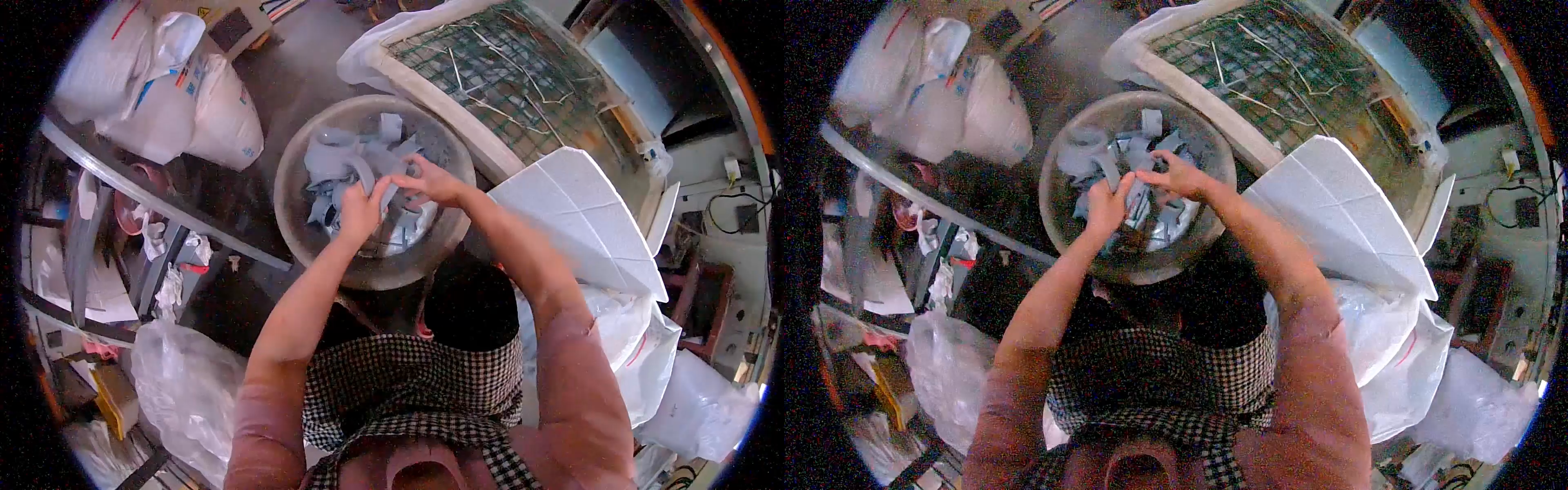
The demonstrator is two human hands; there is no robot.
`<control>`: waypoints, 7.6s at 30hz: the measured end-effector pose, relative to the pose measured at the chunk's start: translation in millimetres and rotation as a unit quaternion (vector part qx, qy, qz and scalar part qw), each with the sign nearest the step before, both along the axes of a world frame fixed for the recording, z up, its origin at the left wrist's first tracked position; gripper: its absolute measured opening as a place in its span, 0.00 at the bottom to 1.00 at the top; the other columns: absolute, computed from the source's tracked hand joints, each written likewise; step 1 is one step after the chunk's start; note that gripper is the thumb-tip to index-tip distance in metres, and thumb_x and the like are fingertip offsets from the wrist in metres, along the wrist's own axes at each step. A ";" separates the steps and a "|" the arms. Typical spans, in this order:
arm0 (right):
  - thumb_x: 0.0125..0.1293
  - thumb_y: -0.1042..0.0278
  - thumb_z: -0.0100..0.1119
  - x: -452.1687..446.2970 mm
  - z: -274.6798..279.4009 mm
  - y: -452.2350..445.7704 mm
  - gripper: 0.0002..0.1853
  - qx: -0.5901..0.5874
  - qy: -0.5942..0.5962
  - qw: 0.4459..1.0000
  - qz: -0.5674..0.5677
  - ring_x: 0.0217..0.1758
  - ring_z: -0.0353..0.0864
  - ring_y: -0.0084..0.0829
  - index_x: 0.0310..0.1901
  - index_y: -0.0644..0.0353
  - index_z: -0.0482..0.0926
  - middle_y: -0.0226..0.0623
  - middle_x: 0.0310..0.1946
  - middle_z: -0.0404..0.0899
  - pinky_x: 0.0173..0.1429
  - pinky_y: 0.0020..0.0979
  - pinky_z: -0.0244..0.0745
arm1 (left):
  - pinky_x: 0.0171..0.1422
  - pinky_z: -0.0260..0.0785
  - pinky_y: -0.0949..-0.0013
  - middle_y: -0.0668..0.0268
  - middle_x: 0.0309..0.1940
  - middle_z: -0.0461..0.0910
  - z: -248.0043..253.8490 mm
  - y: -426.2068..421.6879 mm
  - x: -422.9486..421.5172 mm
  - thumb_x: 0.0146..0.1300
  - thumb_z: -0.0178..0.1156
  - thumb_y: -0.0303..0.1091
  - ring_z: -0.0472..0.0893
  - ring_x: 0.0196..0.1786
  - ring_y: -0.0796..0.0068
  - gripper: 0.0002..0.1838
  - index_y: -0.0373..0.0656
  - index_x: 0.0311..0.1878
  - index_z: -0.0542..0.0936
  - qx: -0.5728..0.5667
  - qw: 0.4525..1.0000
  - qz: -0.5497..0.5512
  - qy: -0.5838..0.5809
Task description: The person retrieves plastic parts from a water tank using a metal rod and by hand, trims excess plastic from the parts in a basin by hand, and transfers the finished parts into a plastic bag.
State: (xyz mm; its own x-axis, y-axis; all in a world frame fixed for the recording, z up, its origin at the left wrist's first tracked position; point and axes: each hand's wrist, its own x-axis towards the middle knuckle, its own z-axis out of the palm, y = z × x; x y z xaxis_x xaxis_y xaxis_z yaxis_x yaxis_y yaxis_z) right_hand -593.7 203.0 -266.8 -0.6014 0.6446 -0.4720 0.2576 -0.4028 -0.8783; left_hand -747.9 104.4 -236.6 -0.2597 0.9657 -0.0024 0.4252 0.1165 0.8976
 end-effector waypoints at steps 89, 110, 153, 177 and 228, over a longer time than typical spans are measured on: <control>0.60 0.67 0.48 -81.1 -138.2 16.9 0.10 0.239 -0.165 0.947 0.136 0.52 0.72 0.39 0.37 0.59 0.79 0.47 0.45 0.75 0.56 0.38 0.64 | 0.27 0.72 0.67 0.64 0.24 0.74 -93.8 -22.0 -109.7 0.59 0.60 0.34 0.76 0.26 0.71 0.11 0.36 0.37 0.72 -0.218 0.830 0.219 -0.465; 0.62 0.60 0.55 -38.0 12.9 4.1 0.16 0.390 0.049 0.902 0.177 0.42 0.73 0.38 0.43 0.65 0.71 0.43 0.38 0.75 0.49 0.34 0.66 | 0.28 0.67 0.69 0.61 0.33 0.76 6.6 1.5 -79.7 0.55 0.65 0.37 0.76 0.29 0.72 0.16 0.32 0.37 0.75 -0.088 0.837 0.247 -0.481; 0.65 0.63 0.51 -71.0 105.6 -67.9 0.18 0.321 0.095 0.940 0.069 0.42 0.74 0.23 0.53 0.64 0.70 0.34 0.39 0.78 0.50 0.27 0.67 | 0.63 0.61 0.55 0.55 0.56 0.70 86.5 -28.5 -67.6 0.65 0.46 0.44 0.68 0.61 0.58 0.24 0.41 0.60 0.63 0.083 0.712 -0.007 -0.697; 0.56 0.78 0.57 -57.9 137.7 -62.6 0.33 0.294 0.162 0.920 0.205 0.51 0.75 0.26 0.64 0.61 0.58 0.37 0.48 0.77 0.59 0.29 0.65 | 0.53 0.71 0.60 0.56 0.43 0.77 85.4 -26.8 -94.5 0.63 0.54 0.36 0.78 0.47 0.61 0.18 0.34 0.50 0.70 0.051 0.732 0.075 -0.675; 0.53 0.64 0.60 218.5 150.8 -116.0 0.19 0.607 -0.366 0.699 -0.089 0.52 0.69 0.48 0.46 0.62 0.72 0.49 0.47 0.71 0.56 0.40 0.66 | 0.46 0.69 0.63 0.54 0.47 0.74 111.1 -595.8 -359.7 0.61 0.51 0.50 0.75 0.44 0.64 0.28 0.36 0.56 0.71 0.091 0.831 0.539 -0.103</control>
